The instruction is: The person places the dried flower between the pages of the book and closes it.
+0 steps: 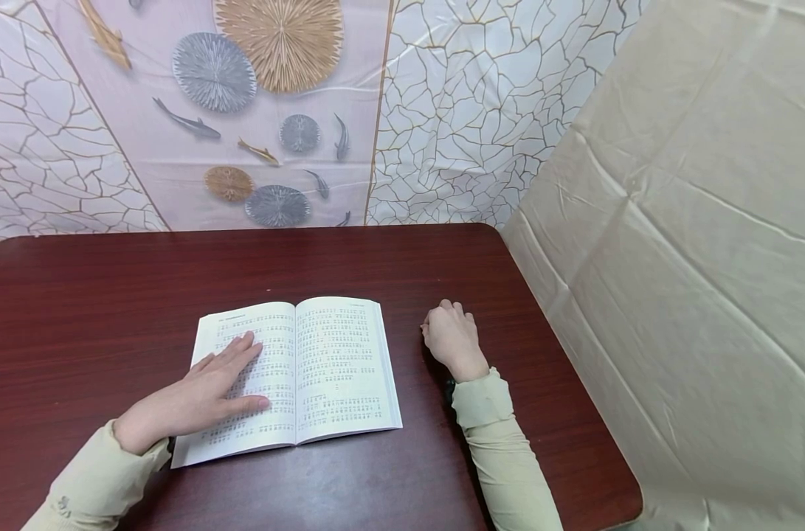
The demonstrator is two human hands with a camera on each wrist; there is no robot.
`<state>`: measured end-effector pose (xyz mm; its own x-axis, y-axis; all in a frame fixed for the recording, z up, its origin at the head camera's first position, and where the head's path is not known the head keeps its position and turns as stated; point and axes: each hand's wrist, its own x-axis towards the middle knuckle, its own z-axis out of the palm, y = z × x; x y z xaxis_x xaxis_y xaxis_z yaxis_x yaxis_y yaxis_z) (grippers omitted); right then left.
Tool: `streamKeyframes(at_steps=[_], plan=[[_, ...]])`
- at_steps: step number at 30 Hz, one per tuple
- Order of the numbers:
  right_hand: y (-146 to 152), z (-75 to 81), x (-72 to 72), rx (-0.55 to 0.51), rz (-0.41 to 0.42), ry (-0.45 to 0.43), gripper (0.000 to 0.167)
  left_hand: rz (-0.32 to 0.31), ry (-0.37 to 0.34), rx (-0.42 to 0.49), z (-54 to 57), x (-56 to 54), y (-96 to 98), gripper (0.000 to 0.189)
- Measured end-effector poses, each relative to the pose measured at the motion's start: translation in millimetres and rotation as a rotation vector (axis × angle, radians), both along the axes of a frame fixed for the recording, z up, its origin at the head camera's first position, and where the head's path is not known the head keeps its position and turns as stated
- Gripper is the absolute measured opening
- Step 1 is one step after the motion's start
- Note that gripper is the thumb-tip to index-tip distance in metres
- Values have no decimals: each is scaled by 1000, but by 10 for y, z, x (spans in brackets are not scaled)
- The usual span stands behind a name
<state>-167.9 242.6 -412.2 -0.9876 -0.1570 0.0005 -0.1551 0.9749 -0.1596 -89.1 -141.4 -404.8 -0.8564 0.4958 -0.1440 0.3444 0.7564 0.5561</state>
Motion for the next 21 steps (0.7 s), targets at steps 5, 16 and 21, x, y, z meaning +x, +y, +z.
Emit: streamKeyframes(at_steps=[5,16,21], plan=[[0,8,3,-1,1,-10,14,-1,-1,-1,-2,-1,-3,89],[-2,21,20,-7,-8,-23,14,2,-4,5,-2,0,7,88],[14,23,35,-17,-7,-16,14,-3,-3,-1,-5,1,1,89]])
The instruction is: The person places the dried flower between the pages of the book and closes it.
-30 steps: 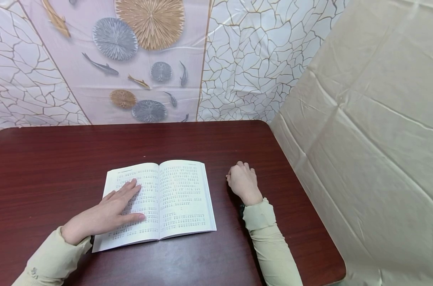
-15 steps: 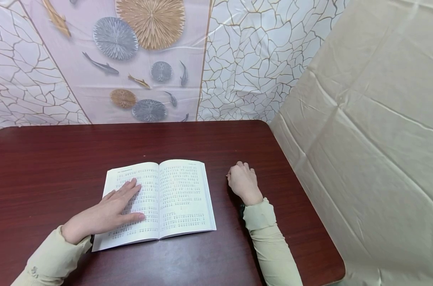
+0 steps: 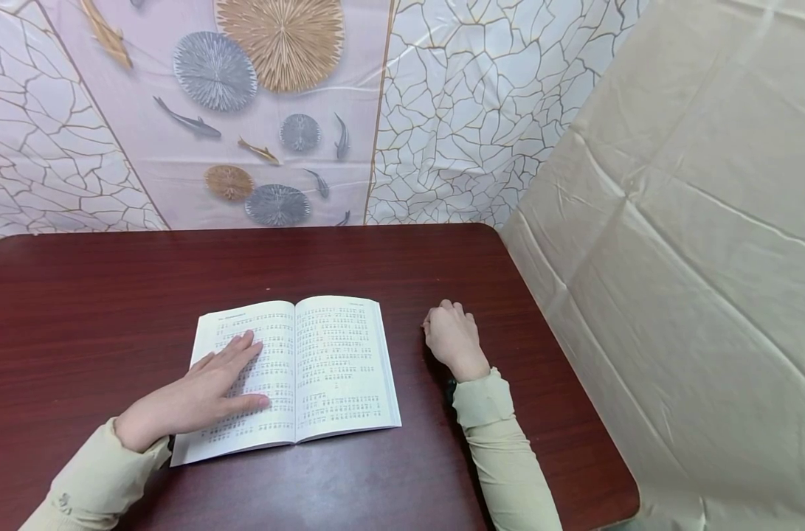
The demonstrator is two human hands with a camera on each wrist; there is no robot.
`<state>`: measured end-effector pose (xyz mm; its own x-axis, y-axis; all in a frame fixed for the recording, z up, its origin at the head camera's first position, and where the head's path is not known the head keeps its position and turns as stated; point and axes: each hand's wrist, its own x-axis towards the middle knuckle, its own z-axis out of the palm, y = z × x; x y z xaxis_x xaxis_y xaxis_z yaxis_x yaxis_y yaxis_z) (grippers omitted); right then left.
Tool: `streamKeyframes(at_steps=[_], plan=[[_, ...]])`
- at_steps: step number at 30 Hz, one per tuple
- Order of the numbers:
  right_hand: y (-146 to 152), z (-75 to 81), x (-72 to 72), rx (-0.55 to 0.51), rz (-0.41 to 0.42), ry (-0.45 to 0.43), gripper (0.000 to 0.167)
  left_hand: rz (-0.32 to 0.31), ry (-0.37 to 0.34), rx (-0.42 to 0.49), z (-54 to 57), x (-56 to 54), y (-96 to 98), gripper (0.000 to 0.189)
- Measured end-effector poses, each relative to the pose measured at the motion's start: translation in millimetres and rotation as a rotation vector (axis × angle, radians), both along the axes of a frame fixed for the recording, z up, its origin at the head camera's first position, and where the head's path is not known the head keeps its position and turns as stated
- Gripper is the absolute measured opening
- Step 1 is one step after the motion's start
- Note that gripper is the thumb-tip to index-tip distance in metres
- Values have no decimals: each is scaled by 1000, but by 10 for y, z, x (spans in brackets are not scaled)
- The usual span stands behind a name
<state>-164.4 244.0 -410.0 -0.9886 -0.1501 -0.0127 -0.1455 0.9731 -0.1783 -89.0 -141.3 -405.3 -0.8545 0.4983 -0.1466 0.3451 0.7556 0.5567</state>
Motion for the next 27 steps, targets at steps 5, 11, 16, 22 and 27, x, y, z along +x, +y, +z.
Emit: streamKeyframes(at_steps=[5,11,16,22,27], plan=[[14,-2,1,-15,-6,-1,14,-1,-4,-4,7,-4,-1,89],[26,-2,-1,-27,-8,4,16,4,-1,-4,15,-3,2,88],[37,-2,-2,-38,5,20,16,7,-8,-8,9,-6,-2,90],[25,19,16,-66,8,17,15,11,-13,-5,12,-2,-4,91],[2,31,25,-90,3,17,14,14,-18,0,18,1,-1,91]])
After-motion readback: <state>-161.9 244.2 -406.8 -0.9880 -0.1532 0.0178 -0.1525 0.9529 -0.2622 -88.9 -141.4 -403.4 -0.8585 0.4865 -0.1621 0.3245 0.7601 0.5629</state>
